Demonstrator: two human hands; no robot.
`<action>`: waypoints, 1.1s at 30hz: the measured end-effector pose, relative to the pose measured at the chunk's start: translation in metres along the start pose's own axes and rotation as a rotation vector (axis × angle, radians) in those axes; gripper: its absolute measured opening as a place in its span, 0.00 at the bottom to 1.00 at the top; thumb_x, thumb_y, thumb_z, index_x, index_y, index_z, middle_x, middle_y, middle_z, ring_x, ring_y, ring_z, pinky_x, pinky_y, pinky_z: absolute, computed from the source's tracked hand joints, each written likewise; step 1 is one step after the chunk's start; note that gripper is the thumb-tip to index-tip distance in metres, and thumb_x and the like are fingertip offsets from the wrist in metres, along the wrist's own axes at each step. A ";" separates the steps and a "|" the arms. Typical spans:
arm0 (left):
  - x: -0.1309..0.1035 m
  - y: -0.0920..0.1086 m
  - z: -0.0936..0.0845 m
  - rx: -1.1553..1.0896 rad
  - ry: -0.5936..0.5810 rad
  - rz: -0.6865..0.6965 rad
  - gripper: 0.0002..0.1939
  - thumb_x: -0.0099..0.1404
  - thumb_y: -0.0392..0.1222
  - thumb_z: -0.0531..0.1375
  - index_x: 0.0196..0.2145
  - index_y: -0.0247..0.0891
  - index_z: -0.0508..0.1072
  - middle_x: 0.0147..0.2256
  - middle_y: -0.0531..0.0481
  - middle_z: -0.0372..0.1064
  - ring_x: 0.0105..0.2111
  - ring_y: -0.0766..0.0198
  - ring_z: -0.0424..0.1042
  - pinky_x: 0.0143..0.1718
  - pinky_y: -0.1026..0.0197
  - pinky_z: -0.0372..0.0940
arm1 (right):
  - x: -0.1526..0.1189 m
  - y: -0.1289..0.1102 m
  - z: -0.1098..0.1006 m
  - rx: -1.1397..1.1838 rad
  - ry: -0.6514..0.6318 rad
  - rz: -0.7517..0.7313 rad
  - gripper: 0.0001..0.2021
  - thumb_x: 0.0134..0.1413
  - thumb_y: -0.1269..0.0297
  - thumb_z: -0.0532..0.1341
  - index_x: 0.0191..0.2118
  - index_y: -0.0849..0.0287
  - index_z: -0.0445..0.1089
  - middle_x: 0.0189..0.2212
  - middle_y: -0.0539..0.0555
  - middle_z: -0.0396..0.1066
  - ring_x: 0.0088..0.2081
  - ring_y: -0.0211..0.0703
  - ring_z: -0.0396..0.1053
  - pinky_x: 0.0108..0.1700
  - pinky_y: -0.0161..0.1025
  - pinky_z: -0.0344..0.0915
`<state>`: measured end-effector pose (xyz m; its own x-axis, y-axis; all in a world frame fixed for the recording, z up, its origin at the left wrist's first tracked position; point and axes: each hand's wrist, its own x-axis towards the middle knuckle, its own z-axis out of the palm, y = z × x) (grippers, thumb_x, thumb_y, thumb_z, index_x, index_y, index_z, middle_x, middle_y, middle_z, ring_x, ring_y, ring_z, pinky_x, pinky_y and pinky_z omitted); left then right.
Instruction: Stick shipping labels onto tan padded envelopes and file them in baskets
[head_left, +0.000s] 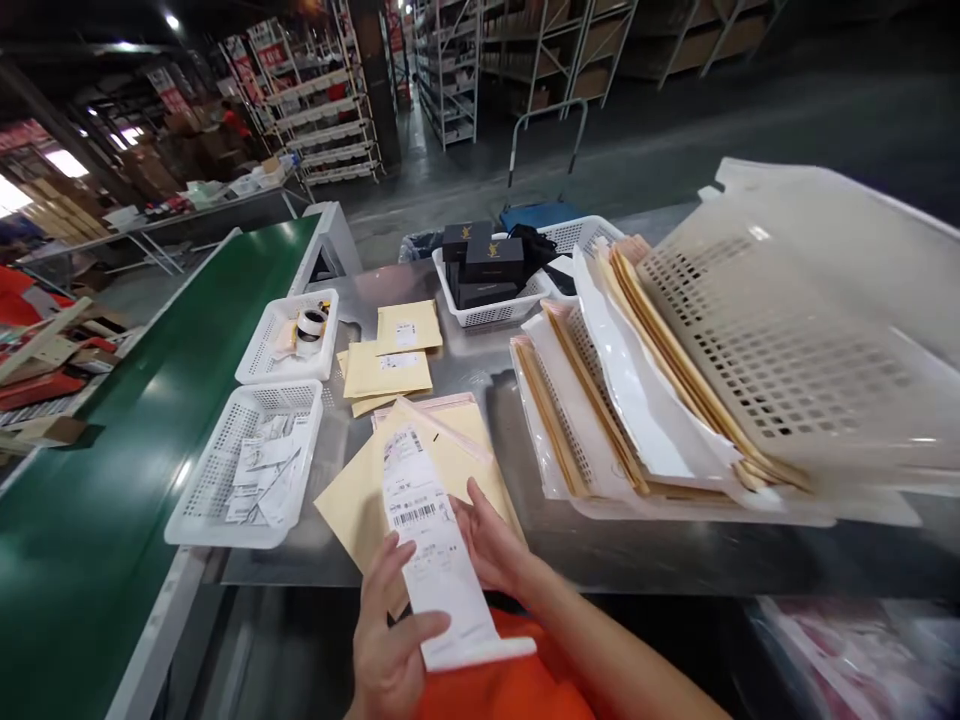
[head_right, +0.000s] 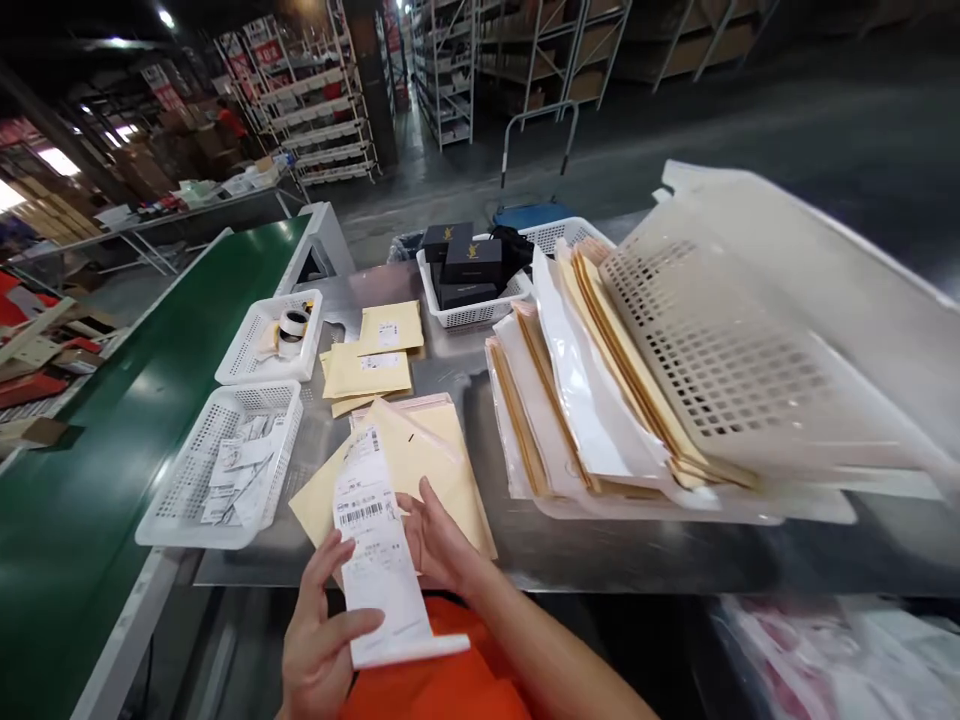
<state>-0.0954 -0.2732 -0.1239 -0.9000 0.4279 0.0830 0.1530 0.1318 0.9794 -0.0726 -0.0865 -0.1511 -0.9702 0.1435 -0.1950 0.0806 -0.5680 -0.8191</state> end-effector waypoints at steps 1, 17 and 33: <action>-0.001 -0.002 0.002 -0.035 -0.027 -0.048 0.27 0.47 0.48 0.69 0.47 0.51 0.76 0.58 0.46 0.65 0.56 0.41 0.65 0.52 0.41 0.67 | -0.002 -0.004 0.003 0.092 0.003 0.001 0.37 0.55 0.31 0.40 0.45 0.58 0.68 0.32 0.56 0.75 0.33 0.45 0.73 0.37 0.43 0.69; 0.059 0.019 0.012 -0.193 -0.338 -0.431 0.24 0.52 0.55 0.66 0.38 0.32 0.78 0.34 0.43 0.78 0.37 0.53 0.74 0.40 0.56 0.67 | -0.012 -0.005 0.033 -0.764 0.552 -0.534 0.29 0.52 0.60 0.62 0.60 0.55 0.58 0.51 0.61 0.63 0.52 0.53 0.63 0.52 0.53 0.63; 0.077 -0.005 -0.056 0.134 -0.967 -0.500 0.11 0.57 0.44 0.59 0.32 0.35 0.76 0.27 0.52 0.70 0.27 0.64 0.66 0.30 0.64 0.59 | 0.000 -0.021 -0.005 -0.353 0.010 -0.047 0.23 0.47 0.45 0.65 0.21 0.64 0.71 0.16 0.46 0.60 0.21 0.31 0.57 0.22 0.29 0.58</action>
<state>-0.1878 -0.2911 -0.1122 -0.1808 0.8121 -0.5548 -0.0444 0.5568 0.8295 -0.0727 -0.0703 -0.1363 -0.9726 0.1716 -0.1567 0.1116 -0.2462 -0.9628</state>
